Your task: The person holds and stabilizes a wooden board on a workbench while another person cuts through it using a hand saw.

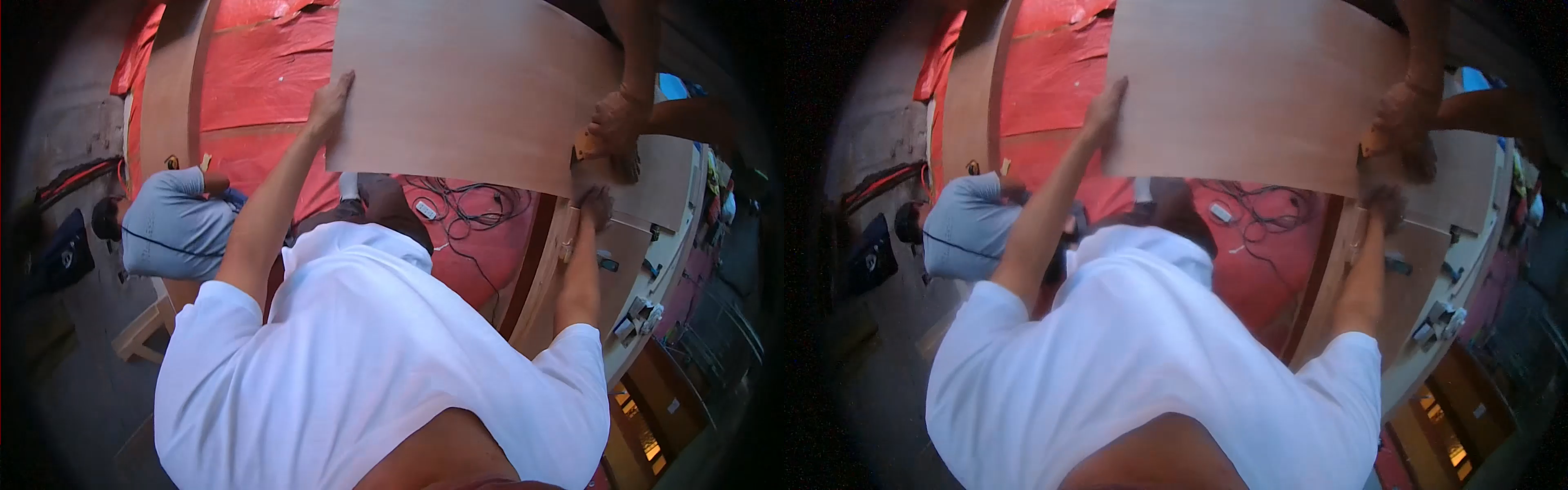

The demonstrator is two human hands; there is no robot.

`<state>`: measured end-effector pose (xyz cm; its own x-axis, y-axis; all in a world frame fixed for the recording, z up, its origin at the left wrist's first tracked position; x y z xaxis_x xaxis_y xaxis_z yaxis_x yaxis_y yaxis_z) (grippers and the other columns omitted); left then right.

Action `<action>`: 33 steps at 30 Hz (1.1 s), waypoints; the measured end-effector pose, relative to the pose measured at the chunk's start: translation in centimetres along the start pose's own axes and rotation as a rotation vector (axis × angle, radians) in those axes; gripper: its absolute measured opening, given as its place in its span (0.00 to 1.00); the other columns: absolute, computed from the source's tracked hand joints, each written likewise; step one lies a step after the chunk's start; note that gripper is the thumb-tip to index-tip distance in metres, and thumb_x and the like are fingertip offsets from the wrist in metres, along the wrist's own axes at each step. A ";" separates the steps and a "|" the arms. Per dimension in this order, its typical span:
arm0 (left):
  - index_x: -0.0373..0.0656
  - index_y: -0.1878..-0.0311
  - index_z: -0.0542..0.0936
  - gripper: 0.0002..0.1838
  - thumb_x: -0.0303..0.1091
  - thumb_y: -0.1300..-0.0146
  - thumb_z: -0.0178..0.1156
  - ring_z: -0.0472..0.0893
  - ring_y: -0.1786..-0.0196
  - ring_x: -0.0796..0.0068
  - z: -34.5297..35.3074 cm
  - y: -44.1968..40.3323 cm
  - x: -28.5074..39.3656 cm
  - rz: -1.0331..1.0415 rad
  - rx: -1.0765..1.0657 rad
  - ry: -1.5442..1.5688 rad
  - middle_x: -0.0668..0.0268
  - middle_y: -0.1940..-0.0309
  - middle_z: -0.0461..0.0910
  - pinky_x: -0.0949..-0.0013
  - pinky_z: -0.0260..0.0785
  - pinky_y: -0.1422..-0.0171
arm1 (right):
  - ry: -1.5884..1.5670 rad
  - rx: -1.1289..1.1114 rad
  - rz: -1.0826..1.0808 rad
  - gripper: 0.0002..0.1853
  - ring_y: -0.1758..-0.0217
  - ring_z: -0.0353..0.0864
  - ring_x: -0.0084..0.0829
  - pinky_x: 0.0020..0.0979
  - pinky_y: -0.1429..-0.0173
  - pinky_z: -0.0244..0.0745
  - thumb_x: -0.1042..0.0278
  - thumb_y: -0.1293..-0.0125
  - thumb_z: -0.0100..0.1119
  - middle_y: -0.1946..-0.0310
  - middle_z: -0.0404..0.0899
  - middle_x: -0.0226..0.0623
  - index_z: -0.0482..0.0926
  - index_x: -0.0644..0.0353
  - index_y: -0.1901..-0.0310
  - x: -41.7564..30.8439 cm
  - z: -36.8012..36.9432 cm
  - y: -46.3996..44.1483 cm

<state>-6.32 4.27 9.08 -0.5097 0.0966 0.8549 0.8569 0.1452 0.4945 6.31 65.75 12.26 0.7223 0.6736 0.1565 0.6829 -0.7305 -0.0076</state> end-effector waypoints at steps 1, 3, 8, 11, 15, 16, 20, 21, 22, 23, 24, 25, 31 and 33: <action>0.33 0.55 0.79 0.33 0.60 0.38 0.52 0.76 0.63 0.73 0.2 0.1 0.1 0.001 -0.012 0.006 0.61 0.65 0.80 0.68 0.68 0.58 | -0.005 -0.001 -0.011 0.29 0.38 0.67 0.48 0.50 0.36 0.59 0.39 0.34 0.33 0.39 0.66 0.43 0.66 0.43 0.36 0.8 0.6 -0.7; 0.33 0.55 0.79 0.33 0.61 0.38 0.52 0.77 0.64 0.73 0.2 -0.7 -0.7 0.025 -0.024 0.055 0.61 0.66 0.80 0.67 0.69 0.58 | -0.029 0.003 -0.034 0.29 0.39 0.68 0.49 0.50 0.37 0.60 0.39 0.34 0.33 0.40 0.67 0.44 0.66 0.43 0.37 0.8 1.1 -1.2; 0.33 0.56 0.79 0.33 0.61 0.38 0.52 0.77 0.64 0.74 -0.2 -0.2 -0.5 -0.052 -0.024 -0.012 0.60 0.66 0.80 0.68 0.69 0.59 | -0.134 0.005 -0.013 0.30 0.40 0.68 0.52 0.49 0.38 0.61 0.38 0.35 0.33 0.40 0.67 0.45 0.68 0.46 0.37 -0.3 -0.4 0.0; 0.33 0.55 0.79 0.33 0.61 0.39 0.53 0.78 0.64 0.74 0.2 -0.5 -0.3 -0.050 -0.010 0.064 0.60 0.66 0.80 0.69 0.70 0.59 | -0.157 0.030 -0.007 0.31 0.40 0.68 0.53 0.48 0.38 0.62 0.38 0.35 0.33 0.40 0.67 0.46 0.68 0.47 0.38 -0.3 -0.3 -0.1; 0.32 0.53 0.78 0.34 0.60 0.39 0.54 0.78 0.63 0.74 0.5 -0.7 -0.6 -0.082 -0.036 0.146 0.60 0.64 0.80 0.69 0.70 0.57 | -0.138 0.002 0.025 0.31 0.41 0.68 0.53 0.48 0.38 0.62 0.38 0.35 0.33 0.41 0.67 0.48 0.68 0.47 0.37 -0.8 -1.2 0.3; 0.32 0.52 0.77 0.34 0.60 0.39 0.54 0.78 0.63 0.73 0.5 -1.4 -1.3 -0.093 -0.047 0.146 0.60 0.63 0.80 0.69 0.70 0.57 | -0.138 0.013 0.017 0.31 0.41 0.68 0.54 0.48 0.38 0.62 0.38 0.35 0.34 0.41 0.68 0.49 0.68 0.47 0.38 -0.8 -0.9 0.1; 0.32 0.54 0.78 0.33 0.60 0.39 0.54 0.78 0.63 0.74 0.1 -2.5 -3.3 -0.047 -0.082 0.117 0.61 0.63 0.80 0.68 0.70 0.57 | -0.174 0.017 -0.029 0.31 0.42 0.69 0.55 0.49 0.39 0.63 0.39 0.35 0.35 0.43 0.69 0.51 0.69 0.48 0.38 -0.2 -0.2 -0.2; 0.33 0.54 0.79 0.33 0.60 0.39 0.53 0.78 0.63 0.74 -0.1 -2.0 -2.3 -0.052 -0.075 0.062 0.62 0.64 0.80 0.68 0.70 0.58 | -0.199 0.006 -0.045 0.31 0.42 0.69 0.55 0.49 0.39 0.63 0.39 0.36 0.35 0.44 0.69 0.51 0.69 0.49 0.39 -0.2 0.0 -0.4; 0.33 0.55 0.79 0.33 0.61 0.39 0.53 0.78 0.63 0.74 -0.2 -1.8 -1.8 -0.053 -0.065 0.009 0.62 0.64 0.81 0.68 0.70 0.58 | -0.188 0.007 -0.036 0.31 0.42 0.69 0.54 0.48 0.40 0.63 0.39 0.36 0.35 0.44 0.69 0.51 0.70 0.49 0.39 -0.2 0.1 -0.5; 0.34 0.55 0.79 0.33 0.61 0.39 0.53 0.78 0.63 0.74 -0.1 -1.9 -2.0 -0.042 -0.051 0.050 0.62 0.64 0.81 0.68 0.70 0.58 | -0.179 0.010 -0.031 0.31 0.42 0.69 0.54 0.48 0.40 0.63 0.39 0.36 0.35 0.44 0.69 0.51 0.70 0.50 0.40 -0.2 0.1 -0.6; 0.34 0.55 0.80 0.33 0.62 0.39 0.53 0.78 0.63 0.73 0.1 -2.1 -2.1 -0.033 -0.037 0.089 0.62 0.65 0.81 0.68 0.70 0.58 | -0.169 0.011 -0.025 0.31 0.43 0.69 0.54 0.48 0.40 0.63 0.39 0.36 0.36 0.44 0.69 0.52 0.70 0.50 0.40 -0.3 0.2 -0.8; 0.34 0.56 0.80 0.33 0.62 0.39 0.52 0.78 0.63 0.73 0.3 -2.0 -2.2 -0.025 -0.024 0.127 0.62 0.65 0.81 0.68 0.69 0.58 | -0.179 0.025 -0.038 0.31 0.42 0.69 0.54 0.47 0.39 0.63 0.39 0.36 0.36 0.44 0.69 0.51 0.71 0.50 0.41 -0.2 0.4 -0.8; 0.35 0.57 0.80 0.34 0.63 0.40 0.53 0.78 0.63 0.73 0.0 -2.3 -2.3 0.036 -0.041 0.082 0.61 0.67 0.81 0.67 0.69 0.58 | -0.217 0.021 -0.050 0.31 0.39 0.67 0.52 0.43 0.36 0.60 0.39 0.36 0.37 0.41 0.68 0.47 0.70 0.49 0.39 1.0 1.3 -1.2; 0.35 0.57 0.80 0.34 0.63 0.40 0.53 0.78 0.64 0.73 -0.2 -0.7 -0.9 0.017 -0.014 0.013 0.61 0.67 0.81 0.68 0.70 0.58 | -0.180 -0.035 -0.009 0.31 0.38 0.66 0.51 0.42 0.35 0.59 0.38 0.36 0.38 0.40 0.68 0.45 0.69 0.49 0.38 0.9 1.1 -1.2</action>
<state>-6.41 3.84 7.98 -0.4943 0.0862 0.8650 0.8664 0.1299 0.4821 6.25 67.35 11.29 0.7260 0.6873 -0.0227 0.6877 -0.7255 0.0282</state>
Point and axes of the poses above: each hand's wrist, its own y-axis away from the middle knuckle, its own z-axis out of the palm, x = y × z, the point moved 4 cm from there along -y, towards the middle knuckle
